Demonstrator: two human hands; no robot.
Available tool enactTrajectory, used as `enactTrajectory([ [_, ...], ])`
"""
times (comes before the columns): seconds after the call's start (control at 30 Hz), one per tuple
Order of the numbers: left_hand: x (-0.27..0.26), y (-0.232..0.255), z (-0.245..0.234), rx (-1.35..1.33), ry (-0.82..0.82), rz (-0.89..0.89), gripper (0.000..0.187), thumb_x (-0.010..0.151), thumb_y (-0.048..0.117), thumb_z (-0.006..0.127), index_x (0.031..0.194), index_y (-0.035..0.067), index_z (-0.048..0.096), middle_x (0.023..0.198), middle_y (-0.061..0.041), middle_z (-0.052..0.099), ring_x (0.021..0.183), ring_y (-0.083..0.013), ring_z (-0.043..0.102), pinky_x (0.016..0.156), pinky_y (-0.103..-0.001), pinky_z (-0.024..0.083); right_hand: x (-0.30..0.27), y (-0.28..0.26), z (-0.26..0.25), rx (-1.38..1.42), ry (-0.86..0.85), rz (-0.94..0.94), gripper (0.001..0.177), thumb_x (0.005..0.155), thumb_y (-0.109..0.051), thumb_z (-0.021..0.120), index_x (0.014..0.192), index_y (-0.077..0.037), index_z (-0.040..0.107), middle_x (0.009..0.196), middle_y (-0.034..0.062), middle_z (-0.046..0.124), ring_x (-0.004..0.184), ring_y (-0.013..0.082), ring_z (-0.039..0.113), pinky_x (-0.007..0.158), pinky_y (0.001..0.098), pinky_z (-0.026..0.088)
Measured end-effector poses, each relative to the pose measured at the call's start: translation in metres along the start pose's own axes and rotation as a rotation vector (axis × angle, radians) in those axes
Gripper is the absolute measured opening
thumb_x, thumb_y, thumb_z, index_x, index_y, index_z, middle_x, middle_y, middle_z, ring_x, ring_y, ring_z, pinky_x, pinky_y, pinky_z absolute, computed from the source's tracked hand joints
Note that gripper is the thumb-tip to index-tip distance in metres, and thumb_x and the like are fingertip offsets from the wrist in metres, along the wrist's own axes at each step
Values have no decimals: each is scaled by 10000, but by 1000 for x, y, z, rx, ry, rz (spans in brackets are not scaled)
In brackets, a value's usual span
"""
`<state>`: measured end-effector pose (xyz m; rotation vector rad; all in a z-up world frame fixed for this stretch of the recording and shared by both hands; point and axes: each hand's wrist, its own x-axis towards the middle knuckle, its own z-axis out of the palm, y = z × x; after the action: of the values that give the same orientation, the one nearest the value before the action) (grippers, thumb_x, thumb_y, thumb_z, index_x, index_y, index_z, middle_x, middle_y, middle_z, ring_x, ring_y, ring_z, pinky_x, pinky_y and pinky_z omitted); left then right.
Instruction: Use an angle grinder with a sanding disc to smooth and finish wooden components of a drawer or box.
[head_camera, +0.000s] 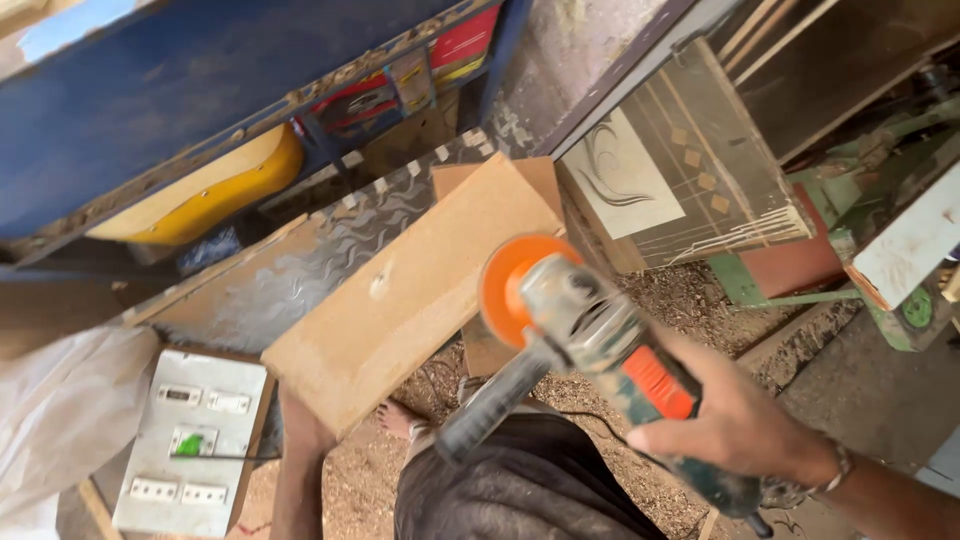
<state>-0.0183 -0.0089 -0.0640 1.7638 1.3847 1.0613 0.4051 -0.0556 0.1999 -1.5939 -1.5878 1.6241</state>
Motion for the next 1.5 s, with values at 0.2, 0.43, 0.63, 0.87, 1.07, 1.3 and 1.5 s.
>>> enactTrajectory([
  [0.2,0,-3,2,-126,7,-41,669,747,373,808,1281,25,603,1227,-159,700,1119,-332,679,952,-434,511,0,20,-32,13,27,62,671,719,-296,845,1244,11,562,871,121,643,694,190,689,639,364,642],
  [0.43,8,7,-2,56,-7,90,529,748,385,789,1145,49,693,1156,-150,728,1109,-369,671,947,-466,489,-18,45,-66,73,239,81,843,755,-363,846,1446,-17,511,1017,186,669,802,271,761,626,425,673],
  [0.63,4,-1,0,3,7,73,638,718,432,820,1191,41,647,1169,-160,705,1116,-362,664,957,-463,485,-16,33,-39,6,98,126,805,749,-360,860,1365,14,503,1050,173,652,871,257,655,722,426,628],
  [0.87,4,-7,2,-13,15,139,693,697,452,824,1223,47,626,1193,-165,691,1136,-364,652,970,-474,476,-4,3,-30,-34,86,28,957,760,-315,873,1520,47,419,1272,180,649,1146,256,662,966,403,508],
  [1.07,6,3,-1,144,31,160,617,716,395,803,1208,54,653,1217,-182,687,1167,-406,619,1008,-496,449,37,-15,-51,-252,146,30,882,666,-349,845,1412,-7,523,1197,125,647,1092,214,688,949,349,556],
  [1.3,14,27,-3,-4,107,46,731,704,356,836,1283,-11,582,1284,-220,600,1195,-394,562,1029,-470,425,71,-48,-48,-209,114,15,985,665,-343,842,1512,-38,442,1218,104,665,1084,198,629,935,344,502],
  [1.5,12,27,-1,-64,156,-47,833,671,320,867,1341,-17,506,1291,-219,569,1202,-370,562,1027,-430,439,34,-23,-40,-281,192,141,945,609,-312,834,1456,-61,500,1180,106,696,1049,199,687,931,344,522],
])
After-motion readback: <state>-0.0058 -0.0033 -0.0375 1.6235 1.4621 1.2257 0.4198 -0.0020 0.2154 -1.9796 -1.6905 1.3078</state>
